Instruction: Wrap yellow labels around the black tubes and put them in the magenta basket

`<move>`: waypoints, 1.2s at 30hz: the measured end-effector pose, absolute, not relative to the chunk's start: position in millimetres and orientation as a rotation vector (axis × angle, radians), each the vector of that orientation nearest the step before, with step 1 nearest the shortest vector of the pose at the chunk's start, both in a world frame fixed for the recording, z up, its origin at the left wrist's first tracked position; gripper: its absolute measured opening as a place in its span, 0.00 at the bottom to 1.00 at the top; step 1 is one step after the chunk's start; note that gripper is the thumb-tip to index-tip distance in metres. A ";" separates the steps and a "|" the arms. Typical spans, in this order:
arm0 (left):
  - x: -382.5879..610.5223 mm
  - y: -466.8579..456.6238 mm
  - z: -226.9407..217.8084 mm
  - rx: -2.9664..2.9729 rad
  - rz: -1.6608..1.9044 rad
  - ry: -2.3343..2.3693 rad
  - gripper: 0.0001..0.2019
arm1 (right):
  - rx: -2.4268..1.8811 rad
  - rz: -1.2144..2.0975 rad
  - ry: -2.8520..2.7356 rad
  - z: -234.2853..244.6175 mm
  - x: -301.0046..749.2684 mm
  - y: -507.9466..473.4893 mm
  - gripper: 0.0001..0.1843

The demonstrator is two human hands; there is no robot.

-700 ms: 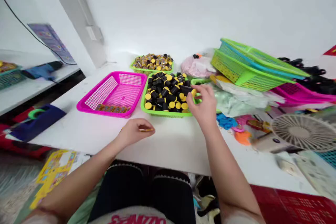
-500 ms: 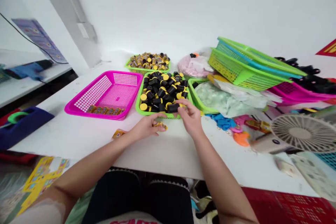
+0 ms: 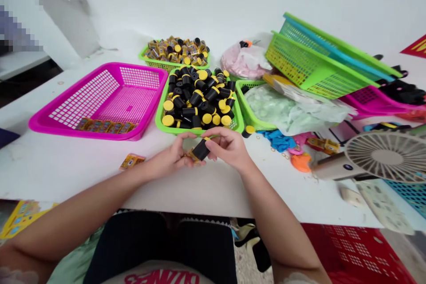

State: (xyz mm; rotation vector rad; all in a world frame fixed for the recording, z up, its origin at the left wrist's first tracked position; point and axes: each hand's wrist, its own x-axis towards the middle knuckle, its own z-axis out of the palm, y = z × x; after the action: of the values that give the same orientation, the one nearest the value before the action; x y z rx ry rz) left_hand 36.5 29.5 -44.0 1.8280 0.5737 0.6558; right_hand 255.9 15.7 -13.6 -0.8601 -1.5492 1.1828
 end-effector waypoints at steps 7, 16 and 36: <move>37.2 28.0 -33.0 1.840 0.716 0.758 0.34 | -1.039 0.981 -1.682 -7.8 250.4 14.3 0.12; 43.1 25.8 -35.5 1.483 0.994 0.547 0.36 | -0.854 0.827 -1.810 -12.9 242.9 14.9 0.15; 41.9 26.1 -34.6 1.335 0.749 0.535 0.34 | -0.777 -0.056 -2.164 -25.1 212.0 -5.2 0.30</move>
State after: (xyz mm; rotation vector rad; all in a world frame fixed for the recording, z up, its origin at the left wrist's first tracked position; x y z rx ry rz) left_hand 41.9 26.1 -34.6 1.3348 0.5345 0.7494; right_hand 212.0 -5.2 -25.1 -0.7771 -2.1635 -0.0561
